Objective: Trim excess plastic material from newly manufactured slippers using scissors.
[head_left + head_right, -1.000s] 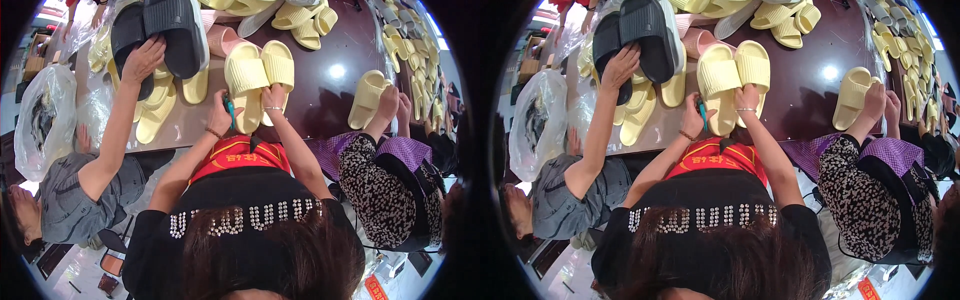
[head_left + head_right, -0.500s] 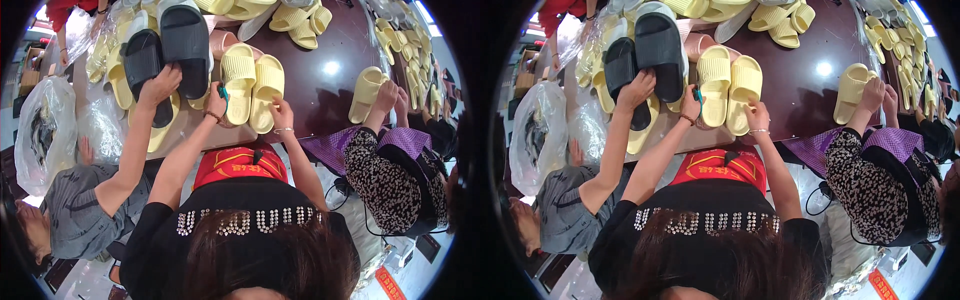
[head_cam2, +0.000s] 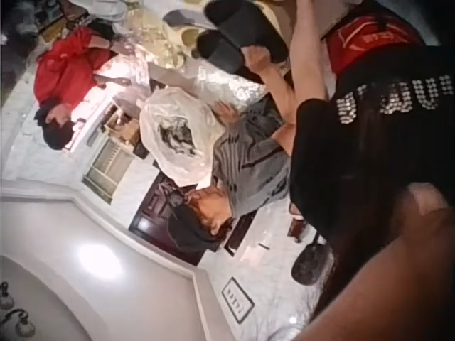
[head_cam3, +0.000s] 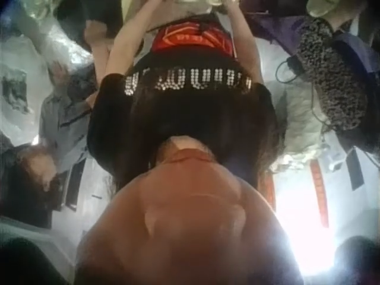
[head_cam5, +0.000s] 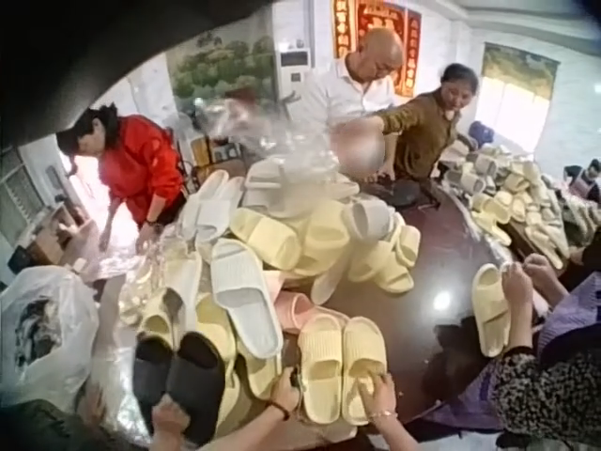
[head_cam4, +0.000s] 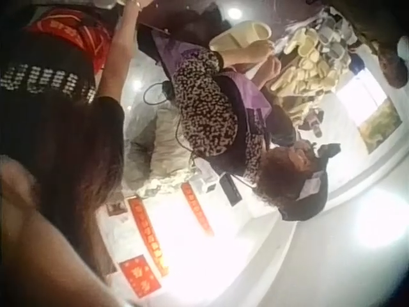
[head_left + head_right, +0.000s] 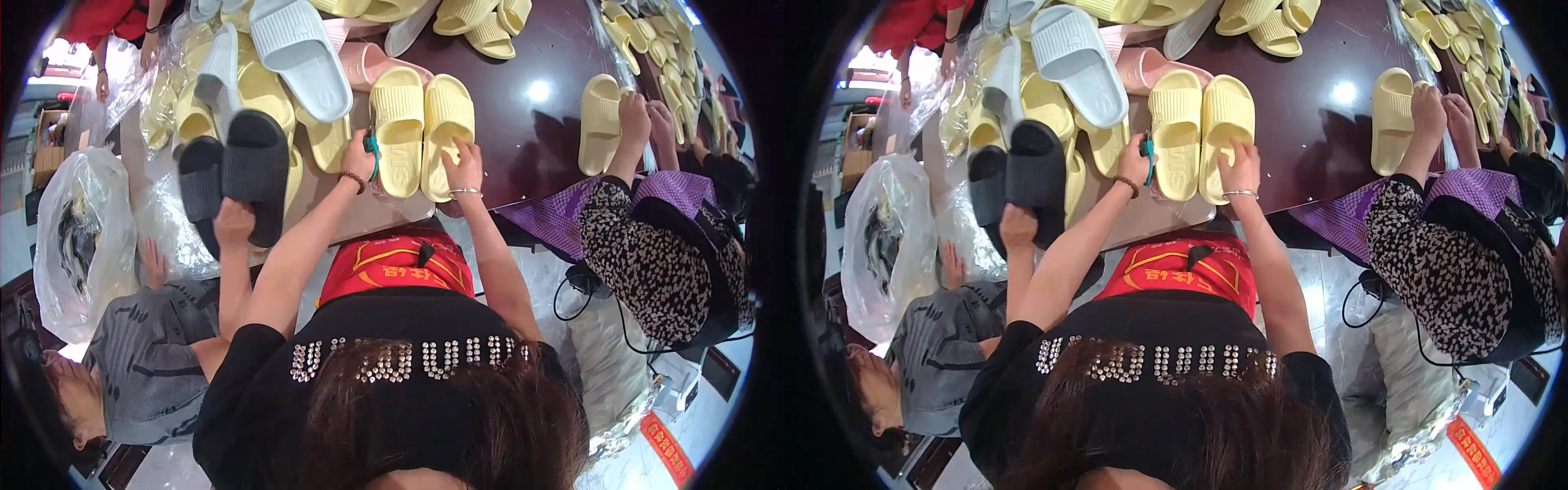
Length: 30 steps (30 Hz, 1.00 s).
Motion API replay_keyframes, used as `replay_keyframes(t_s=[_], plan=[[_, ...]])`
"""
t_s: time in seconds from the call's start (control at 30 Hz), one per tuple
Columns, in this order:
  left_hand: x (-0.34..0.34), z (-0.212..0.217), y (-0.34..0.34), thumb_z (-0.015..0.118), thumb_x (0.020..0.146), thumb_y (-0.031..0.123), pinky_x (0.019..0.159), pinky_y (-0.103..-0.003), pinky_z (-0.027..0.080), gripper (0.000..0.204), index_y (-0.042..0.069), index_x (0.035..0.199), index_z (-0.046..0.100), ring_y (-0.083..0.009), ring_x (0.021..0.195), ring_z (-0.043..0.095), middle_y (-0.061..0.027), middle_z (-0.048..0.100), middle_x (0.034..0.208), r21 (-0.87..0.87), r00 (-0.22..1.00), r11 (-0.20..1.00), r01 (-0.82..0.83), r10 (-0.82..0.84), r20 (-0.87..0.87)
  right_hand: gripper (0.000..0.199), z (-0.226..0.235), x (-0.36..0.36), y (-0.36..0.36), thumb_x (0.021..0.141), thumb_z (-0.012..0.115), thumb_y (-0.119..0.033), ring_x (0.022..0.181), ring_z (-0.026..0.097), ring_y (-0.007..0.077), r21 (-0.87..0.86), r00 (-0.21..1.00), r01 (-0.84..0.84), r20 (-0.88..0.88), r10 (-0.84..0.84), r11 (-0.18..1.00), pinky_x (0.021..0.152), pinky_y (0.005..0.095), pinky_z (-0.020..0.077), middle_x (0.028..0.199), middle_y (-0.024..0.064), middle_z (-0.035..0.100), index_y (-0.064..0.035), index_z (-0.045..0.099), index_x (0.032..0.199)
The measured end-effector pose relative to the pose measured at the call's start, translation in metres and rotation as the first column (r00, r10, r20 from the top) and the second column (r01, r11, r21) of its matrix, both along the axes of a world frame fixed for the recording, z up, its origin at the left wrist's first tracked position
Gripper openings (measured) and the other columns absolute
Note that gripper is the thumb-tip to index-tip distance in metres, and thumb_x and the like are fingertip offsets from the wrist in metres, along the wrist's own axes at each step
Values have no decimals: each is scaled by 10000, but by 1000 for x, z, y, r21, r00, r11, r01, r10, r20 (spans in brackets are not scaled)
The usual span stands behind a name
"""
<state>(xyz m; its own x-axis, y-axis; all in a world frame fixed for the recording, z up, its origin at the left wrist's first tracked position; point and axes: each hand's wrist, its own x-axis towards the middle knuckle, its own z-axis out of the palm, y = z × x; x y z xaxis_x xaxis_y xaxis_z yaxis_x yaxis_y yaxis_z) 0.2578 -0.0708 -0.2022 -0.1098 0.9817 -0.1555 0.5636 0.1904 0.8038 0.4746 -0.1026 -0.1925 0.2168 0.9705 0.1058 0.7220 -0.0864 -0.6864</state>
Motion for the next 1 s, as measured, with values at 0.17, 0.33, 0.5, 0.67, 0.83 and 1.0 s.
replay_keyframes(t_s=[0.17,0.33,0.5,0.67,0.83,1.0], plan=[[6,0,-1,600,662,156,726,-392,440,428,104,1070,480,-326,860,560,-158,591,915,41,999,999,-11,13,-43,562,-6,-21,24,687,603,-380,1026,441,343,120,985,-141,116,127,983,873,398,359,1125,210,444,32,504,1056],[8,-1,-1,596,668,143,723,-391,441,427,111,1080,489,-330,859,560,-166,590,919,54,1000,998,-14,15,-4,703,-9,-31,44,673,566,-528,1066,399,385,-163,949,-77,290,123,984,899,455,292,1131,257,431,73,512,1035],[9,1,3,591,677,132,718,-393,440,429,114,1092,488,-329,860,560,-170,589,919,70,999,997,-30,28,21,857,-8,-34,57,630,513,-632,1129,326,422,-293,927,34,366,79,956,953,489,201,1193,274,382,80,462,1104],[12,17,3,589,682,125,706,-402,438,429,113,1097,484,-337,848,558,-173,587,915,33,998,998,-61,61,13,873,10,-35,47,647,452,-676,1129,337,416,-310,908,-5,398,134,951,952,462,225,1189,286,390,98,508,1047],[14,10,-6,587,691,127,691,-413,437,425,111,1102,481,-344,833,557,-180,582,907,24,996,996,-91,91,9,838,-4,-41,60,666,449,-650,1102,385,394,-361,948,78,315,43,929,935,429,274,1128,293,447,103,518,1028],[17,11,-15,610,693,145,672,-411,439,445,110,1115,472,-342,808,557,-188,578,878,-18,996,996,-85,85,-11,660,-22,-35,62,733,431,-516,967,490,376,-501,984,7,159,84,866,857,433,347,998,274,532,87,538,980]])
